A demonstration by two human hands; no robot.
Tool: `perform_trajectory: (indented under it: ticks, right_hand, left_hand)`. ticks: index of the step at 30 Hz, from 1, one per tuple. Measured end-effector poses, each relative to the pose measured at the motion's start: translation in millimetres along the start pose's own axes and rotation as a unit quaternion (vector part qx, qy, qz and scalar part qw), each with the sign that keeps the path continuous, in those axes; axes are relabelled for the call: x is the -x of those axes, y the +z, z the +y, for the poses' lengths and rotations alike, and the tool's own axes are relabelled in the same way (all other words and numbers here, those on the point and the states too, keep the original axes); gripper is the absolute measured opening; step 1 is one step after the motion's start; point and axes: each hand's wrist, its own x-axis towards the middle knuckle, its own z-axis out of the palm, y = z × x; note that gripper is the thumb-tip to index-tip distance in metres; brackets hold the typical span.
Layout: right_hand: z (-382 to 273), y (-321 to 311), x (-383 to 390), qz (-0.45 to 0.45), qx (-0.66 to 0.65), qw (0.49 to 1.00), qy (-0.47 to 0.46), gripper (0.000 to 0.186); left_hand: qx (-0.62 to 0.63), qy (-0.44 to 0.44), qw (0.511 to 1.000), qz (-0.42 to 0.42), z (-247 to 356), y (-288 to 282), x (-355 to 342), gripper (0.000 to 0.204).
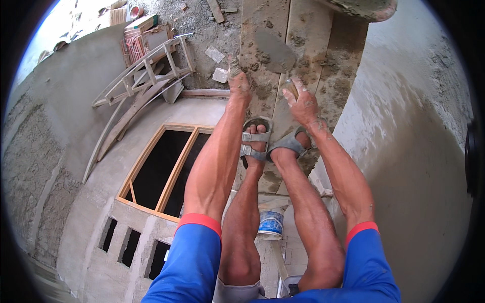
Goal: The person applies plaster to a wall using a trowel, scooping material from a bucket and spreading it across the concrete surface while standing on a scaffold.
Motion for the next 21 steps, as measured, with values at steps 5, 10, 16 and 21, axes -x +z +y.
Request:
perform_trajectory:
  ticks: [5,10,16,21]
  right_hand:
    - [-23.1,17.9,9.0,-0.059,-0.014,0.998,0.000,0.049]
    - [-39.8,34.2,14.3,-0.119,-0.065,0.991,-0.012,0.051]
    - [4.4,7.6,25.7,-0.108,-0.117,0.987,-0.011,0.050]
    - [6.5,-4.9,51.6,-0.152,0.002,0.988,-0.039,0.048]
  left_hand:
    - [-0.216,0.202,0.952,-0.083,-35.5,-49.6,-23.2,0.072]
    - [-0.474,0.249,0.843,-0.042,-31.0,-56.9,-21.3,0.070]
    - [-0.024,0.121,0.984,-0.126,11.2,-12.0,59.0,0.090]
    - [-0.080,0.029,0.995,0.056,0.2,-60.4,104.7,0.101]
